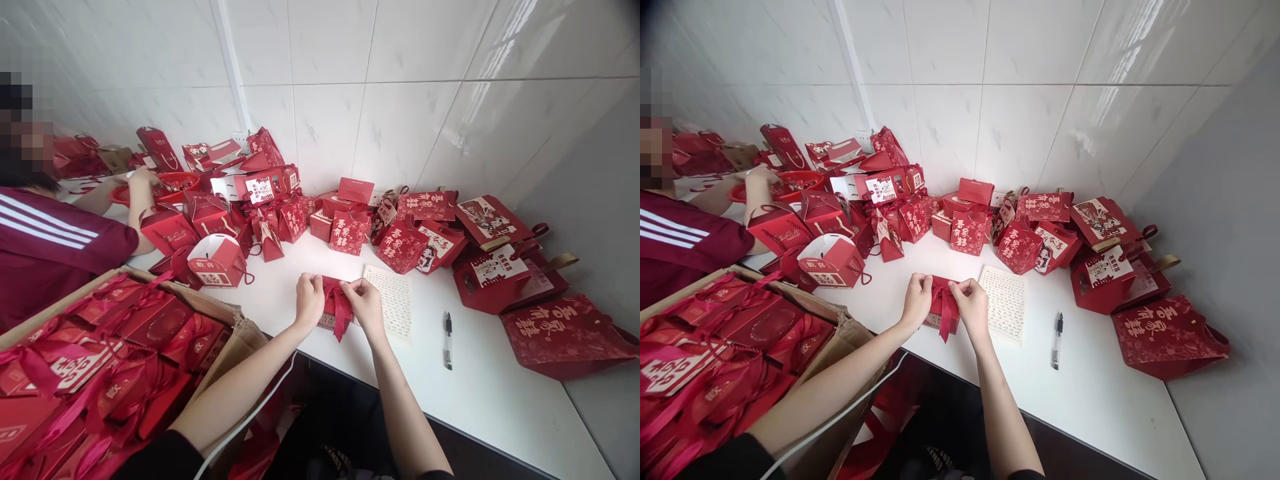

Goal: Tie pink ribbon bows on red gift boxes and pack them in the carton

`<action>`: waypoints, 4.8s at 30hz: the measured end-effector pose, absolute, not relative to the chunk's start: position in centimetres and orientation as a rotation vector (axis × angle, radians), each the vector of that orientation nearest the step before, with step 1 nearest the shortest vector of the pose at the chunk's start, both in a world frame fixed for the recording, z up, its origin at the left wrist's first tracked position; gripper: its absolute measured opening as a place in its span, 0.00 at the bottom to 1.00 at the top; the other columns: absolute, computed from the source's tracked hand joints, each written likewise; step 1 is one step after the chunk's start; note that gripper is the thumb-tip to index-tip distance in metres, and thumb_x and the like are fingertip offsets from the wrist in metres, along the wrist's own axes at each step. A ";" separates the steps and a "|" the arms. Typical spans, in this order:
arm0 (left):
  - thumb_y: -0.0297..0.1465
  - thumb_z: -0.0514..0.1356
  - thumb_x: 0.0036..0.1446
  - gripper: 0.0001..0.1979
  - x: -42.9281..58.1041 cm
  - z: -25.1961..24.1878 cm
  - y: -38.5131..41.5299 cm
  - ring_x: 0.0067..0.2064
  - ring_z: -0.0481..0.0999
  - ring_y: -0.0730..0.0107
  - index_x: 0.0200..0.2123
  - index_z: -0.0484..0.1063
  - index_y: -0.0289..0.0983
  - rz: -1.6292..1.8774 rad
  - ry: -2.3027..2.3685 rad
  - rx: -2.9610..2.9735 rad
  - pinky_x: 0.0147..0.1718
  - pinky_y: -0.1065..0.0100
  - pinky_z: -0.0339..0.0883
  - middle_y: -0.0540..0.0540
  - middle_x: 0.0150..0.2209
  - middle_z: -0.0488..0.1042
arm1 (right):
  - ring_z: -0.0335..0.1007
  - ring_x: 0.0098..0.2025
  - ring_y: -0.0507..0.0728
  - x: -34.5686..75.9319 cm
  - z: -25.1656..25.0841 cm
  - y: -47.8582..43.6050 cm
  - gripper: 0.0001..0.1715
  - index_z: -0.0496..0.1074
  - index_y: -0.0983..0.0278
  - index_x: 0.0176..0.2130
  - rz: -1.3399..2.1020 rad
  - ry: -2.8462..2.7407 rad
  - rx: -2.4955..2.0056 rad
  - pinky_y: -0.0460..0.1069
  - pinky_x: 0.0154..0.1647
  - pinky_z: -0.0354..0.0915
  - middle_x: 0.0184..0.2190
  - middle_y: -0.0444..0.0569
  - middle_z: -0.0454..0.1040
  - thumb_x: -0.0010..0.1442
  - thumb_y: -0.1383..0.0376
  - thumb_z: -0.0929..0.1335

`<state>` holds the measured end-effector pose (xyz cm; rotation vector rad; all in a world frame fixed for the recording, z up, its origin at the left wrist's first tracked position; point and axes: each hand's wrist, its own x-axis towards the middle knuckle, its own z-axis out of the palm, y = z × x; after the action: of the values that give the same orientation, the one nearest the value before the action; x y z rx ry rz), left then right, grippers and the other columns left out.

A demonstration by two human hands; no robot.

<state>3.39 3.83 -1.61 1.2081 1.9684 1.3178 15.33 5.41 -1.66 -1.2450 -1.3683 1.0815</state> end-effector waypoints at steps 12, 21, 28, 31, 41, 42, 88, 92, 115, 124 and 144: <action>0.34 0.49 0.60 0.06 6.4 -2.5 1.8 0.36 0.72 0.67 0.32 0.58 0.38 1.592 1.863 1.035 0.39 0.65 0.65 0.47 0.32 0.69 | 0.59 0.21 0.49 18.2 -1.7 5.8 0.22 0.65 0.63 0.21 1.331 -1.212 -1.125 0.47 0.25 0.57 0.18 0.41 0.66 0.41 0.49 0.72; 0.34 0.48 0.60 0.06 6.3 -2.7 1.8 0.36 0.71 0.67 0.32 0.59 0.39 1.552 1.881 1.015 0.40 0.64 0.66 0.47 0.32 0.69 | 0.60 0.21 0.50 18.4 -2.8 5.9 0.21 0.66 0.64 0.19 1.420 -1.068 -1.100 0.47 0.26 0.58 0.17 0.41 0.66 0.39 0.51 0.74; 0.33 0.46 0.61 0.06 6.4 -2.8 1.8 0.35 0.71 0.68 0.32 0.57 0.40 1.525 1.889 0.987 0.38 0.65 0.67 0.47 0.32 0.68 | 0.58 0.20 0.49 18.5 -3.2 6.0 0.22 0.64 0.63 0.19 1.525 -0.978 -1.055 0.48 0.25 0.58 0.16 0.40 0.65 0.39 0.51 0.74; 0.33 0.46 0.61 0.06 6.4 -2.9 1.9 0.36 0.71 0.68 0.32 0.57 0.40 1.523 1.908 0.981 0.39 0.64 0.67 0.47 0.32 0.68 | 0.57 0.19 0.49 18.6 -3.5 6.1 0.23 0.62 0.62 0.18 1.562 -0.953 -1.038 0.47 0.24 0.57 0.16 0.40 0.63 0.39 0.50 0.74; 0.36 0.46 0.61 0.08 6.6 -3.1 1.4 0.37 0.71 0.67 0.33 0.58 0.39 1.516 1.877 0.896 0.40 0.64 0.67 0.46 0.33 0.69 | 0.53 0.18 0.48 18.8 -3.4 5.9 0.24 0.60 0.62 0.17 1.623 -0.928 -1.038 0.47 0.22 0.53 0.15 0.38 0.60 0.39 0.51 0.74; 0.36 0.45 0.61 0.09 6.7 -3.1 1.3 0.36 0.71 0.67 0.33 0.58 0.39 1.520 1.884 0.902 0.39 0.64 0.67 0.47 0.33 0.68 | 0.53 0.18 0.48 18.9 -3.3 5.9 0.25 0.59 0.62 0.17 1.638 -0.930 -1.038 0.47 0.22 0.53 0.15 0.38 0.60 0.38 0.51 0.74; 0.24 0.58 0.50 0.04 3.3 -0.9 3.0 0.47 0.65 0.65 0.28 0.70 0.39 1.010 1.490 2.011 0.49 0.61 0.60 0.48 0.43 0.69 | 0.68 0.33 0.51 17.3 -4.0 -0.4 0.13 0.71 0.63 0.41 -0.013 -1.988 -0.650 0.55 0.47 0.56 0.28 0.44 0.74 0.57 0.75 0.66; 0.24 0.58 0.50 0.04 3.3 -0.8 2.9 0.48 0.65 0.65 0.28 0.70 0.39 1.012 1.490 2.005 0.49 0.62 0.60 0.48 0.43 0.69 | 0.68 0.33 0.51 17.3 -3.8 -0.6 0.14 0.70 0.62 0.43 0.002 -2.008 -0.611 0.56 0.48 0.56 0.28 0.43 0.74 0.57 0.75 0.66; 0.28 0.58 0.52 0.03 3.3 -0.7 3.0 0.48 0.65 0.64 0.29 0.71 0.40 0.974 1.483 1.979 0.50 0.59 0.60 0.48 0.43 0.69 | 0.56 0.26 0.52 22.7 -3.0 0.2 0.23 0.60 0.62 0.21 1.264 -1.626 -1.313 0.47 0.29 0.55 0.20 0.42 0.60 0.56 0.50 0.62; 0.29 0.57 0.52 0.03 3.2 -0.7 3.1 0.49 0.66 0.63 0.28 0.71 0.40 0.972 1.479 1.950 0.50 0.58 0.60 0.47 0.43 0.69 | 0.52 0.23 0.51 24.6 -2.6 -0.2 0.23 0.55 0.62 0.19 1.190 -1.676 -1.372 0.46 0.25 0.53 0.18 0.41 0.55 0.55 0.51 0.61; 0.45 0.49 0.56 0.18 4.0 1.6 3.0 0.28 0.71 0.65 0.21 0.59 0.39 0.755 1.959 1.605 0.29 0.67 0.60 0.49 0.23 0.70 | 0.52 0.19 0.51 20.3 0.3 6.1 0.27 0.53 0.61 0.15 0.932 -1.862 -1.518 0.47 0.22 0.49 0.13 0.41 0.59 0.56 0.49 0.60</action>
<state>4.01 3.04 1.59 1.6054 1.9595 0.7547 20.28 6.07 0.28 -1.5180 -1.8622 0.9318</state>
